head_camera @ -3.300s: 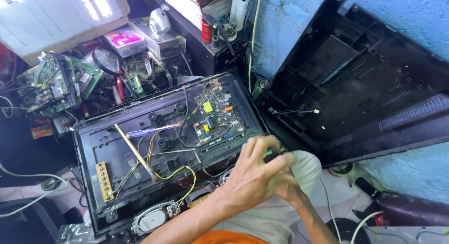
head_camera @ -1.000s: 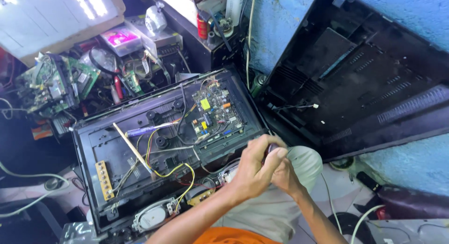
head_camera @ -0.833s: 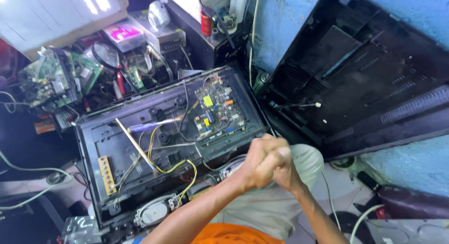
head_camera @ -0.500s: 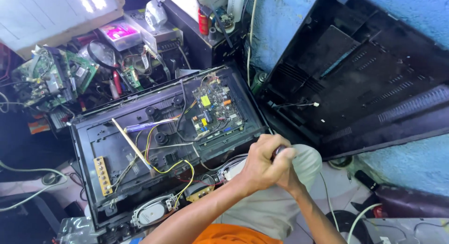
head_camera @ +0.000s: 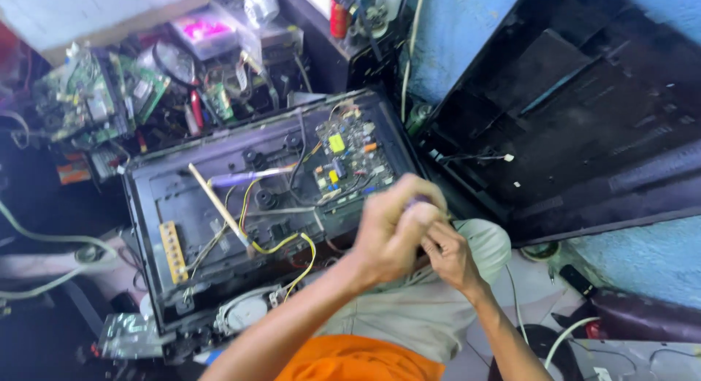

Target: Repairing a television by unscrewing components, managing internal wiring, and repositioning speakers

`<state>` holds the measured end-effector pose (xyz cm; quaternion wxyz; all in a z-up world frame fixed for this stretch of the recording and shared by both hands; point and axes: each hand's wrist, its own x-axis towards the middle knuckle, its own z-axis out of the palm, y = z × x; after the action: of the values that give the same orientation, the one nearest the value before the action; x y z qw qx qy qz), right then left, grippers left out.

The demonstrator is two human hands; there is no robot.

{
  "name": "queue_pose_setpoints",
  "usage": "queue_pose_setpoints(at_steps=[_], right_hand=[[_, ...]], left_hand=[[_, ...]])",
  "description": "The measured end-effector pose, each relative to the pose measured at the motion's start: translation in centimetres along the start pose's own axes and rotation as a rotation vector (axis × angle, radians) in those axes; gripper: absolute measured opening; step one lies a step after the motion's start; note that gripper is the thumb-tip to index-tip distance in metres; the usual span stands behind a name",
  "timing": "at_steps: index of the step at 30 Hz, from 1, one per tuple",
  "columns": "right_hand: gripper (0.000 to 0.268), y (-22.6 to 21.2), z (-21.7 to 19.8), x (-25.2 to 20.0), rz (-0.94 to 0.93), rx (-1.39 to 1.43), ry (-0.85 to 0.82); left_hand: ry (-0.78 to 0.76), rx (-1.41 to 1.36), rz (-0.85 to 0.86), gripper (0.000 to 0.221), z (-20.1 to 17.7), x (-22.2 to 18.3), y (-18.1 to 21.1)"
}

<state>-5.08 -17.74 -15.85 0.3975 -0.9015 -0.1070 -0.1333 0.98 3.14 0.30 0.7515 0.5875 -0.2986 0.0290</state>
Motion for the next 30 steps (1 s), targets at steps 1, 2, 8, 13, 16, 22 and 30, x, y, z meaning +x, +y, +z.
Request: queue_pose_setpoints(at_steps=[1, 2, 8, 13, 16, 22, 30], right_hand=[[0.016, -3.0, -0.7, 1.2, -0.019, 0.014, 0.038], [0.016, -3.9, -0.9, 1.0, -0.017, 0.018, 0.022], [0.026, -7.2, -0.2, 3.0, -0.223, -0.038, -0.061], [0.023, -8.1, 0.7, 4.4, -0.365, -0.202, -0.116], [0.018, -9.2, 1.8, 4.6, -0.481, -0.275, -0.074], [0.015, -12.4, 6.2, 5.3, -0.657, -0.187, -0.098], [0.023, -16.7, 11.9, 4.1, -0.753, -0.072, -0.167]], left_hand=[[0.032, -0.006, 0.014, 0.029, -0.9, 0.2, 1.4], [0.046, -0.004, 0.004, 0.029, -2.0, -0.5, 2.5], [0.498, -0.220, -0.113, 0.049, -9.0, -3.8, 4.0], [0.715, -0.286, -0.023, 0.054, -14.6, -9.5, 3.8], [0.820, -0.279, -0.051, 0.052, -16.4, -11.6, 5.1], [0.925, -0.254, -0.009, 0.051, -17.9, -14.8, 6.6], [1.078, -0.161, 0.079, 0.053, -18.0, -18.5, 9.3]])
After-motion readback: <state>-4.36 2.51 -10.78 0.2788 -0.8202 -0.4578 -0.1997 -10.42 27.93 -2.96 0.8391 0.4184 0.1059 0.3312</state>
